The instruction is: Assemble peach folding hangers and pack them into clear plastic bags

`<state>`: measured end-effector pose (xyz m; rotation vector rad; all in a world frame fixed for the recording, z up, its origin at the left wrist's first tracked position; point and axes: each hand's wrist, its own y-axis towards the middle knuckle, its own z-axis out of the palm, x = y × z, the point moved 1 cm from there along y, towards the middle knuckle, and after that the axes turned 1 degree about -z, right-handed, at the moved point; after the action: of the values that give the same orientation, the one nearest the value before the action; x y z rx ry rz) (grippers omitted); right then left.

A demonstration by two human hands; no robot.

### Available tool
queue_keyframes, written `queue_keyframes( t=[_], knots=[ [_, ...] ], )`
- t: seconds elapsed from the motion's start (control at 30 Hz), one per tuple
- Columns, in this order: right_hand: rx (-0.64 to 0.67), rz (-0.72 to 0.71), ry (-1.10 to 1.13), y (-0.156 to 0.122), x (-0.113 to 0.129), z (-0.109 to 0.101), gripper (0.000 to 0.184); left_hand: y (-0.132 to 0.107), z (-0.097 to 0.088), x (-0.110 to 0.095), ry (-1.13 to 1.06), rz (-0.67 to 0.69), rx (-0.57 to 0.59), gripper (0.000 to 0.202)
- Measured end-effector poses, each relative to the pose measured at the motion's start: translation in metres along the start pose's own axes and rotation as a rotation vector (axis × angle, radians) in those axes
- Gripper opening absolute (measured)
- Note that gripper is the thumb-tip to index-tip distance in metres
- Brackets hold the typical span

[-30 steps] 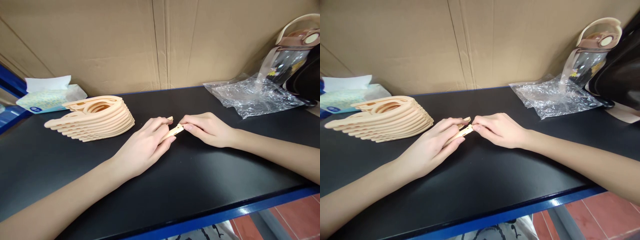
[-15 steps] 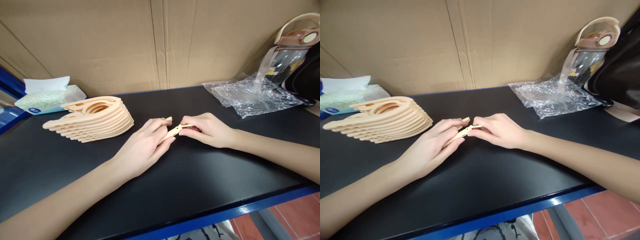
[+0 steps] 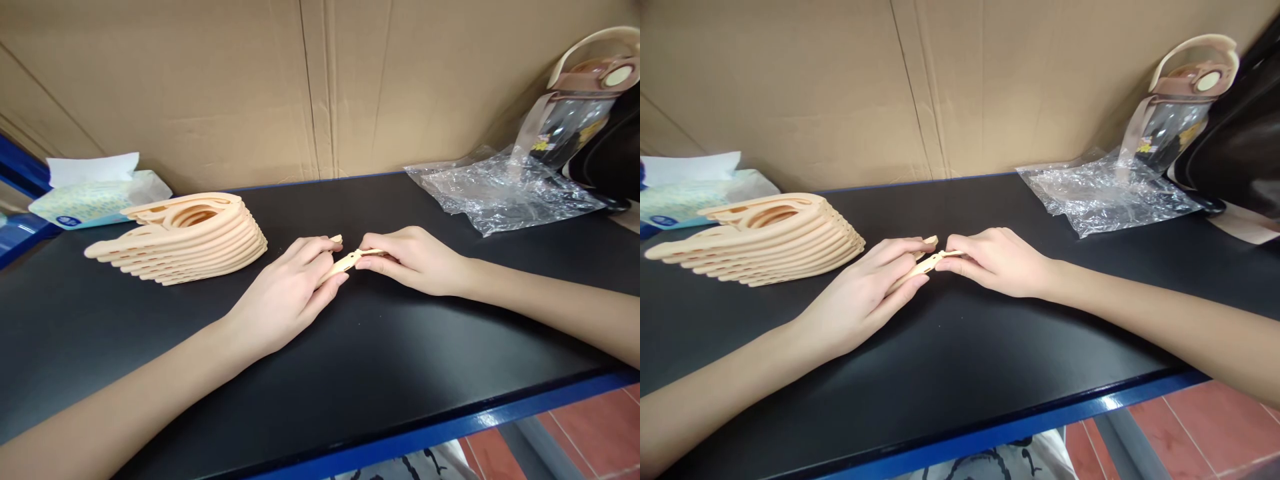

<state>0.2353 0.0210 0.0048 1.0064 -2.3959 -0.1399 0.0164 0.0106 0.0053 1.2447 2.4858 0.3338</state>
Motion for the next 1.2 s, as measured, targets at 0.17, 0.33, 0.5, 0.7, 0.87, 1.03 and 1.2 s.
queue_keyframes(
  t=[0.17,0.33,0.5,0.7,0.87,1.03,1.2],
  knots=[
    [0.007,0.014,-0.011,-0.0012,0.0007,0.0006,0.033,0.0011,0.0007,0.001,0.018,-0.006,-0.004,0.029],
    [0.013,0.025,-0.027,-0.0005,0.0019,0.0006,0.032,0.0013,0.0013,0.0004,0.033,-0.011,-0.001,0.03],
    [0.037,0.055,-0.029,0.0004,0.0034,-0.0004,0.035,0.0011,0.0001,-0.0003,0.026,-0.02,0.011,0.03],
    [0.052,0.083,-0.037,-0.0002,0.0037,-0.0001,0.038,0.0017,-0.0004,-0.0001,0.013,-0.03,0.018,0.031],
    [0.051,0.093,-0.047,-0.0011,0.0042,0.0002,0.039,0.0012,-0.0006,0.0003,0.02,-0.026,0.019,0.03],
    [0.054,0.09,-0.055,-0.0007,0.0032,0.0002,0.037,0.001,0.0005,0.0007,0.02,-0.024,0.017,0.029],
    [0.056,0.094,-0.052,-0.0002,0.0024,0.0006,0.034,0.0015,0.0006,0.0002,0.026,-0.031,0.018,0.03]
  ],
)
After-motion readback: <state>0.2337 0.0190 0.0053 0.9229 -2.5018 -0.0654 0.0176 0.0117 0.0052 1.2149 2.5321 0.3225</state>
